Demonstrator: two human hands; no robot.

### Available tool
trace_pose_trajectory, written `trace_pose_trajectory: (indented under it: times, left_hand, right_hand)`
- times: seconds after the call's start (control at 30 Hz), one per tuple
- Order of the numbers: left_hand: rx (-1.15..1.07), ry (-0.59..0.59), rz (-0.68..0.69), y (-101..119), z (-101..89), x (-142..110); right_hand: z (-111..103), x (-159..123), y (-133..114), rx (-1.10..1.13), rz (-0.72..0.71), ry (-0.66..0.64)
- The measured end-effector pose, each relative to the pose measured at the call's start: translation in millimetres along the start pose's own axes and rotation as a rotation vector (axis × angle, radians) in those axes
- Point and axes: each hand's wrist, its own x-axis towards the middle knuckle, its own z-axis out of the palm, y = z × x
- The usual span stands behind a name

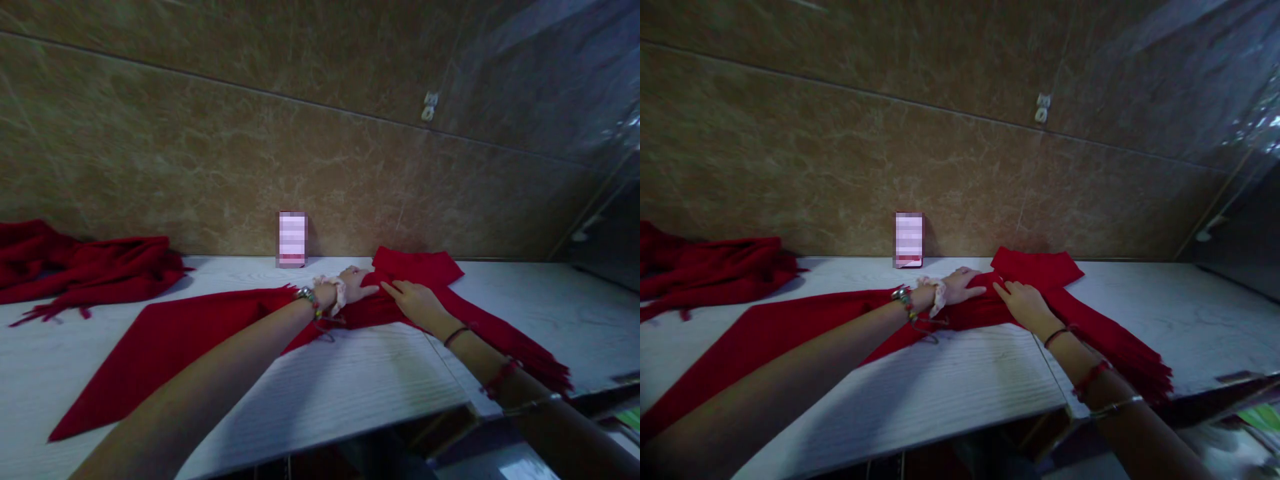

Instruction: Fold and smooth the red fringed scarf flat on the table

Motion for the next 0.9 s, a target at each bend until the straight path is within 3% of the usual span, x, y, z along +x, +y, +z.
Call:
trace_pose_trajectory:
  times: [0.07, 0.13, 0.17, 0.33, 0.5, 0.57, 0.8, 0.9]
  left_hand:
    - [0.114, -0.036, -0.002, -11.2, 3.7, -25.1]
    - [0.501, -0.155, 0.062, -19.5, -1.6, -47.7]
    - [0.593, -0.175, 0.091, -22.1, -6.0, -57.1]
    - [0.809, -0.107, 0.016, -21.4, -12.9, -86.1]
    - [0.89, 0.037, -0.091, -16.4, 11.8, -91.7]
    - [0.953, 0.052, -0.1, -16.3, 13.1, -88.7]
    - [1.006, 0.021, 0.018, -21.2, -30.0, -77.5]
    - [0.969, -0.101, 0.013, -28.1, -26.1, -81.5]
  right_hand:
    - [8.7, -5.2, -3.7, 0.056, 0.058, -0.007]
    - [5.6, -5.2, -3.1, 0.099, 0.091, 0.003]
    - [1.0, -3.8, -1.5, 0.113, 0.093, 0.002]
    - [-28.5, 5.5, 3.8, 0.091, 0.117, -0.044]
    - [-42.2, 7.9, 0.3, 0.052, 0.153, -0.11]
    - [-43.3, 7.0, 0.2, 0.042, 0.162, -0.13]
    - [-35.1, -4.5, -8.6, 0.025, 0.163, -0.15]
    - [-23.9, -10.8, -18.1, 0.039, 0.171, -0.149]
